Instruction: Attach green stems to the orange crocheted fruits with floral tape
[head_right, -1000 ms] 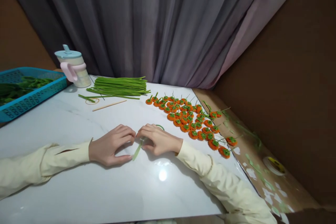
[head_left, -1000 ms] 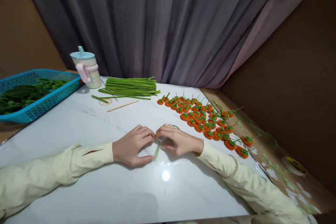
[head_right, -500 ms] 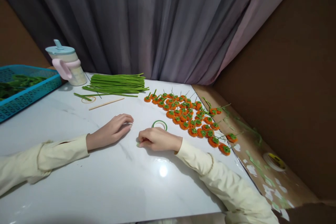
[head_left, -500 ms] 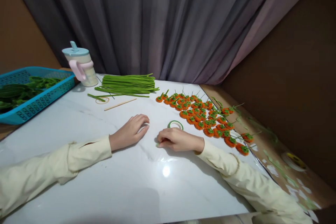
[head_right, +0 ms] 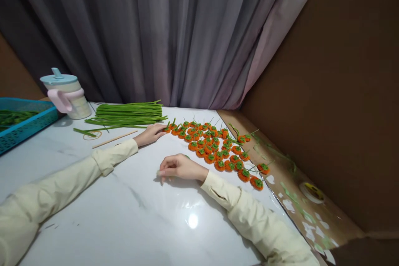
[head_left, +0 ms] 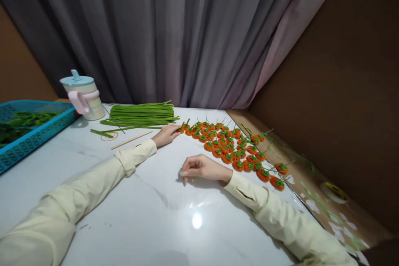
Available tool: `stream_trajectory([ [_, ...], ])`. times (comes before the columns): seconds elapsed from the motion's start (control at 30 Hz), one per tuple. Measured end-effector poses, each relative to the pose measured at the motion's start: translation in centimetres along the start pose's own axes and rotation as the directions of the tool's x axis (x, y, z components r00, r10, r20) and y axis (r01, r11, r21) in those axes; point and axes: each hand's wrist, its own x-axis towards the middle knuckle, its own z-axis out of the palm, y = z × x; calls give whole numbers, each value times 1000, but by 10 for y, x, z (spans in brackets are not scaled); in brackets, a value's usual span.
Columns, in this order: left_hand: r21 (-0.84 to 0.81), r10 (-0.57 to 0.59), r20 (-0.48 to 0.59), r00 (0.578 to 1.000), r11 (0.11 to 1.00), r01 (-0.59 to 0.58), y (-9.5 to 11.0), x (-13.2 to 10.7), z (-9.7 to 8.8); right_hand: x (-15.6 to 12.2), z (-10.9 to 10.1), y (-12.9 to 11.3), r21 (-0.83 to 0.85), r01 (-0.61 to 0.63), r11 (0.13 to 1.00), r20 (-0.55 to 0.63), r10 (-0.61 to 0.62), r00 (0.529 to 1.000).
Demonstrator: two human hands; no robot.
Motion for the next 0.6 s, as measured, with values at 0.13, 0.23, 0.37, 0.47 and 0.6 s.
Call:
stream_trajectory([
  [0.13,-17,41,-14,999,999,-41,12,-11,-7,1,-2,2,121,-23,992,-67,31,997],
  [0.23,-42,70,-20,997,997,-71,31,-37,-17,2,-2,2,156,-10,988,-108,27,994],
  [0.37,-99,136,6,991,986,-135,52,-86,-31,3,-3,5,171,1,985,-127,21,992],
  [0.47,-111,177,17,984,978,-174,60,-116,-38,5,-4,7,166,0,986,-133,22,991],
  [0.6,-70,190,30,981,980,-187,62,-126,-41,5,-4,8,155,1,988,-128,19,992],
])
